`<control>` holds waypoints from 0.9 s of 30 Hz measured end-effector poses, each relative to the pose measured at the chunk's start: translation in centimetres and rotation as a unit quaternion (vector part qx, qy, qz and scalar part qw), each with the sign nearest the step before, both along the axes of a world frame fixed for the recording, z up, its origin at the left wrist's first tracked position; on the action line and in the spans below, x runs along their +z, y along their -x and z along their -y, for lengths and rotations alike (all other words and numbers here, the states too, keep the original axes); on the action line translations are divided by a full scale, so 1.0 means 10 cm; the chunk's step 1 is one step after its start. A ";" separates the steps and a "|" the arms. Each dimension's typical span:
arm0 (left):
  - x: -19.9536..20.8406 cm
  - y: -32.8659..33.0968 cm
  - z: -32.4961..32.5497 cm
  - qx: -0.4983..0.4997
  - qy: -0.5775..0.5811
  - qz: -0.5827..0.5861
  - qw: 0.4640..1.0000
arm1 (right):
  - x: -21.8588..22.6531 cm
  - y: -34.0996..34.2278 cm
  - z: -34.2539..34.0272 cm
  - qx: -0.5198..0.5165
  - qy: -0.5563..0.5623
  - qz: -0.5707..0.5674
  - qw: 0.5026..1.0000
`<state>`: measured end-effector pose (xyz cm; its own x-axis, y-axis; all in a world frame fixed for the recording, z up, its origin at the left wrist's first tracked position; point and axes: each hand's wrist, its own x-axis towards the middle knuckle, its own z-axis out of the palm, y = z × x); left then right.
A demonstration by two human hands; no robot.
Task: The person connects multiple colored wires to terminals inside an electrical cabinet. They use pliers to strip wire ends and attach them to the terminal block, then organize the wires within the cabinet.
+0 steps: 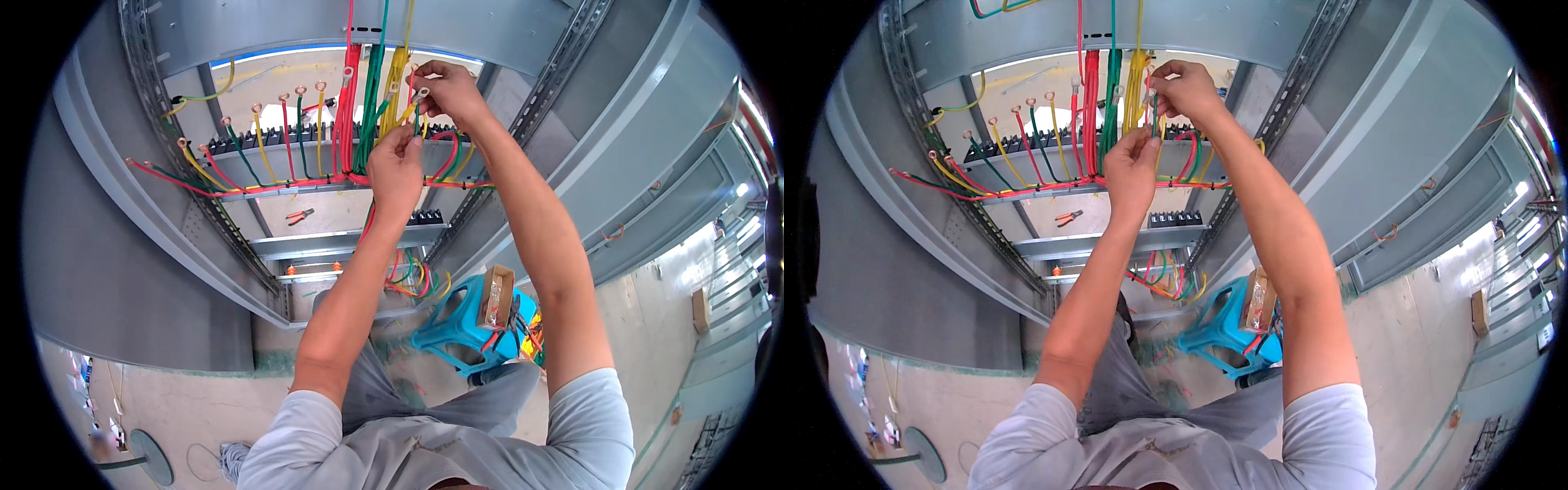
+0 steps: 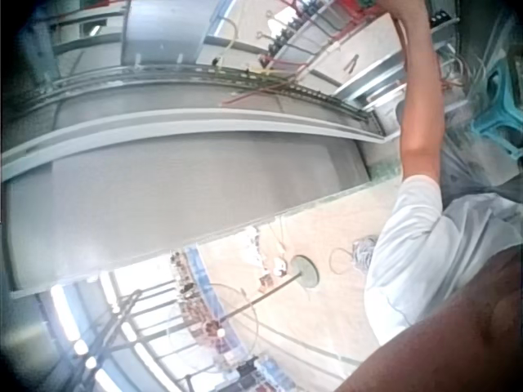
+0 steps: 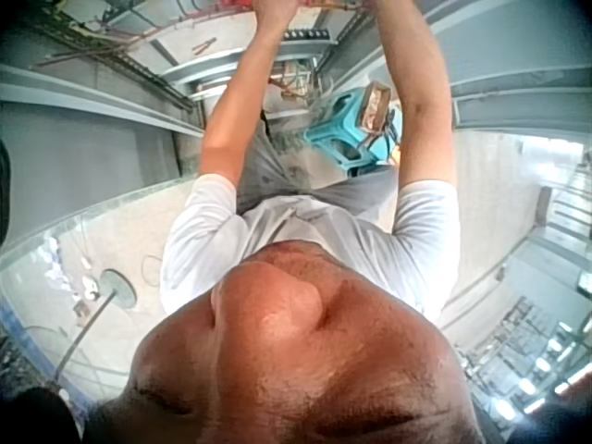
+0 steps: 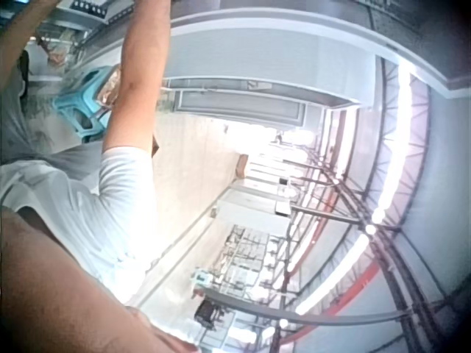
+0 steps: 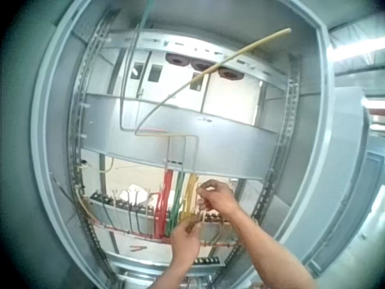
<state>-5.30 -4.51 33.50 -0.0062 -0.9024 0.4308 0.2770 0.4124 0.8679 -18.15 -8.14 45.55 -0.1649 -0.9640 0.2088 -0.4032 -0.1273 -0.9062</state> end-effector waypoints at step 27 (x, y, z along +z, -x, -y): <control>-0.08 0.02 0.01 -0.013 0.011 -0.048 0.999 | -0.14 0.23 0.04 0.094 0.088 -0.327 0.936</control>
